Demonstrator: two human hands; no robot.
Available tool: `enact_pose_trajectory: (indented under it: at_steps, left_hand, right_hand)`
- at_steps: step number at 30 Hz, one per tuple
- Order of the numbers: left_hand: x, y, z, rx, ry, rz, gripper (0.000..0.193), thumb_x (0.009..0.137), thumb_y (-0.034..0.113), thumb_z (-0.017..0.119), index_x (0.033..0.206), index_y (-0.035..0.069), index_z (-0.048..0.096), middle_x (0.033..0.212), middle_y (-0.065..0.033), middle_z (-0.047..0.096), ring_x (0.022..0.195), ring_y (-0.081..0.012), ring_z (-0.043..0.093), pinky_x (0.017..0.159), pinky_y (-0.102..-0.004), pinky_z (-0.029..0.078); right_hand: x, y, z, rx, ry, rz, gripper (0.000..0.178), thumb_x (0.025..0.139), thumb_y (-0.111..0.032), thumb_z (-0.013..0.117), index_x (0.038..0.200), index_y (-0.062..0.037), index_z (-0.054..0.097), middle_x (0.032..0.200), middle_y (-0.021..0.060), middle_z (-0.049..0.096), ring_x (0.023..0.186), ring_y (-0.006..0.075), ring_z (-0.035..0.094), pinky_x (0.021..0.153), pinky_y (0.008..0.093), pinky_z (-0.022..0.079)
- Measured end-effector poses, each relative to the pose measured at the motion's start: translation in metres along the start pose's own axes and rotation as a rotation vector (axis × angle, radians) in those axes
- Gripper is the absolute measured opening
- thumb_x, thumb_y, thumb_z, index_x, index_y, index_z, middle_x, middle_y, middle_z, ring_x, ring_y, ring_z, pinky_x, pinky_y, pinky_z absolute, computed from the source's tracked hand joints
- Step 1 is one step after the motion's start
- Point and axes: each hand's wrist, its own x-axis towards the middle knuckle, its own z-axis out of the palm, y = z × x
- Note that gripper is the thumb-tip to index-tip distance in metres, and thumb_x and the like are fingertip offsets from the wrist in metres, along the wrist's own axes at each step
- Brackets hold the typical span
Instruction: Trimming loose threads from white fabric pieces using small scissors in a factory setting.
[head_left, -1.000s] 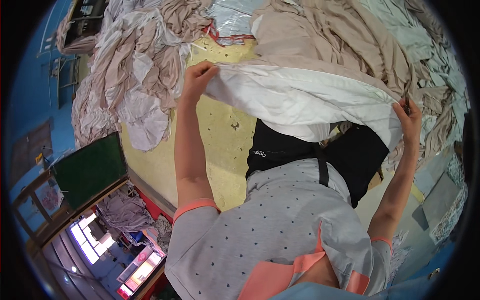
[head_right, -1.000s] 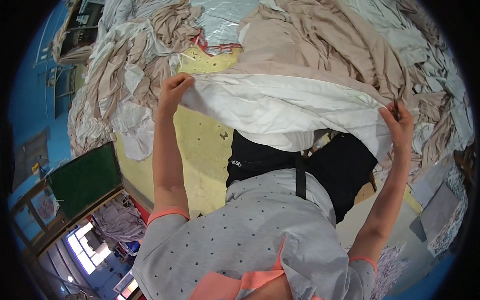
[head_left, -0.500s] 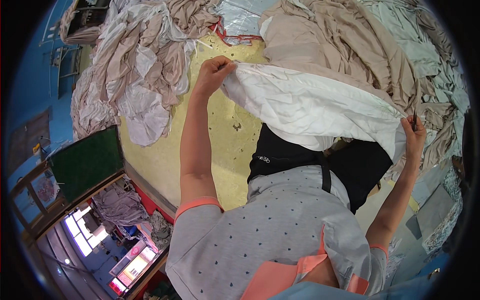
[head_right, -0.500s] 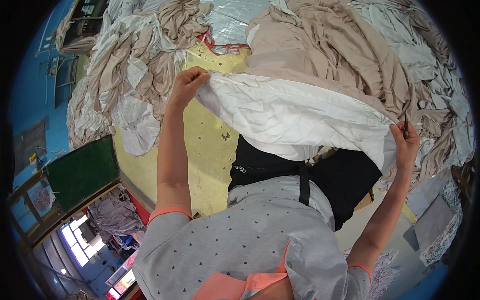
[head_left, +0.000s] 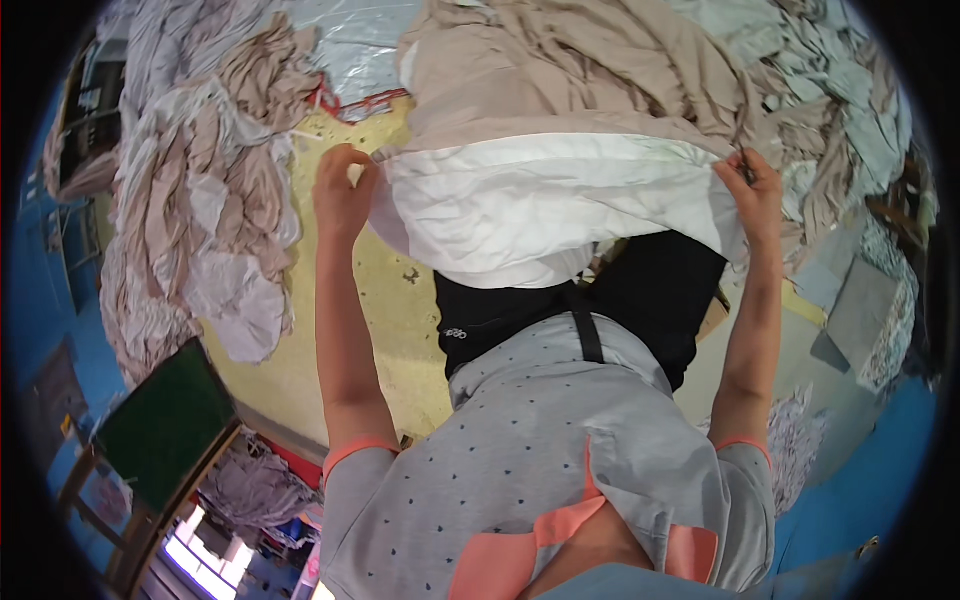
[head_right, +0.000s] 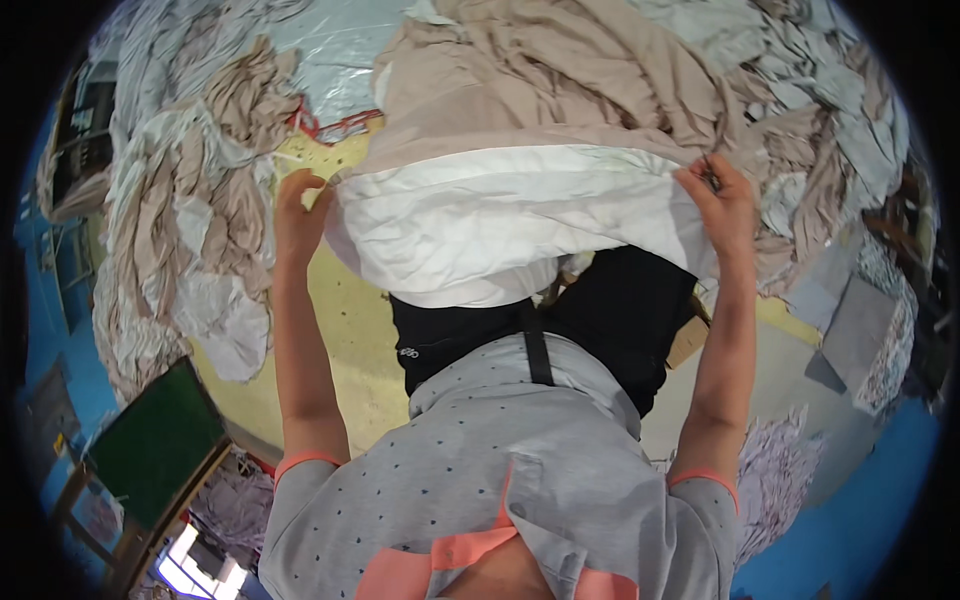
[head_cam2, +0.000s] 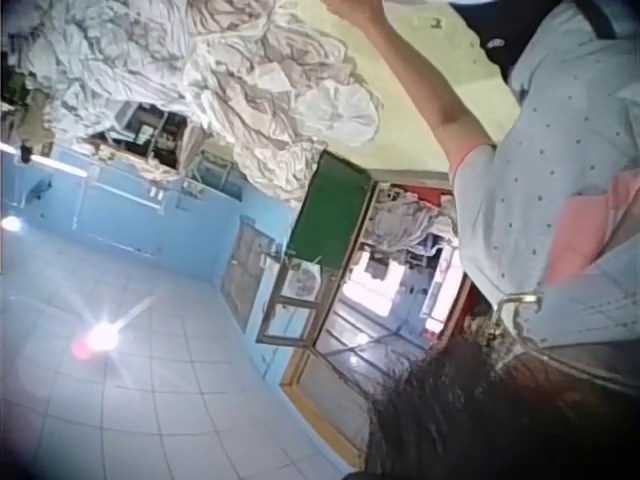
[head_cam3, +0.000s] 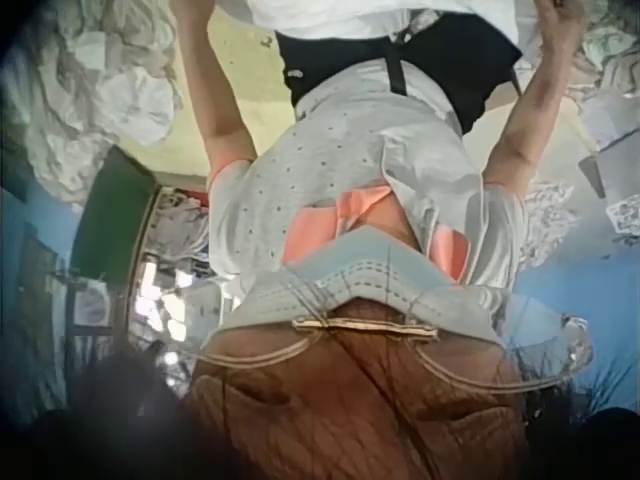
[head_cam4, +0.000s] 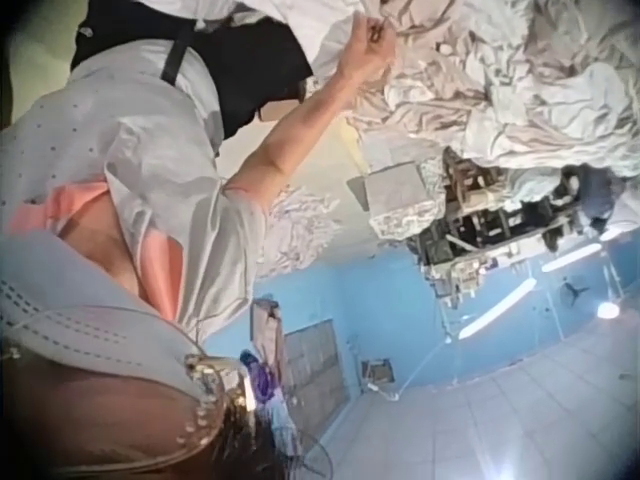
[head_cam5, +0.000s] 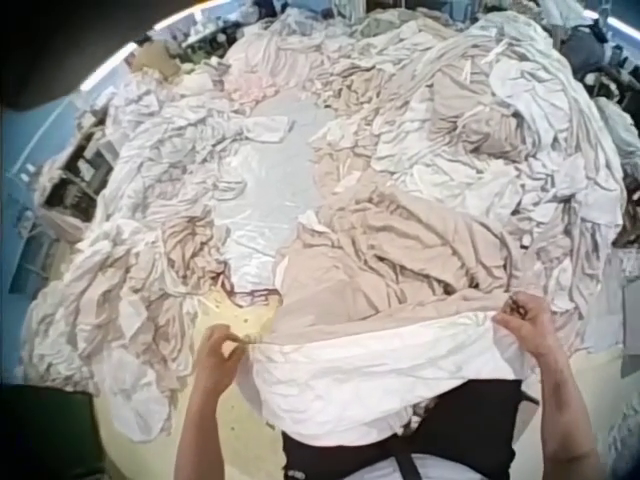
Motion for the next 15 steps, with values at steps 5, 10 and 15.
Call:
enact_pose_trajectory:
  at_steps: [5,10,15]
  left_hand:
    - [0.027,0.087,0.014,-0.195,0.192,0.182,0.023,0.074,0.000,0.068,0.095,0.003,0.060,0.094,-0.0130,0.063,0.090,-0.0274,0.062,0.079,-0.0325,0.048]
    - [0.050,0.164,0.066,-0.368,-0.236,0.342,0.011,0.078,0.008,0.065,0.083,-0.001,0.061,0.085,-0.0124,0.064,0.080,-0.0258,0.063,0.071,-0.0330,0.050]
    - [0.076,0.188,0.108,-0.417,-0.873,0.020,0.019,0.080,0.015,0.069,0.072,0.000,0.061,0.065,-0.0034,0.055,0.060,-0.0146,0.051,0.055,-0.0290,0.041]
  right_hand:
    - [-0.002,0.005,-0.001,0.102,0.021,-0.018,0.016,0.080,-0.008,0.070,0.077,-0.0053,0.055,0.070,-0.0078,0.048,0.065,0.0023,0.039,0.059,0.0189,0.031]
    - [-0.004,0.004,-0.001,0.189,0.029,-0.054,0.015,0.080,-0.008,0.071,0.077,-0.0048,0.057,0.071,-0.0081,0.049,0.065,0.0015,0.039,0.059,0.0182,0.031]
    - [-0.009,0.005,0.000,0.189,0.069,-0.057,0.014,0.079,-0.006,0.072,0.080,-0.0039,0.058,0.073,-0.0077,0.050,0.067,0.0017,0.041,0.061,0.0181,0.033]
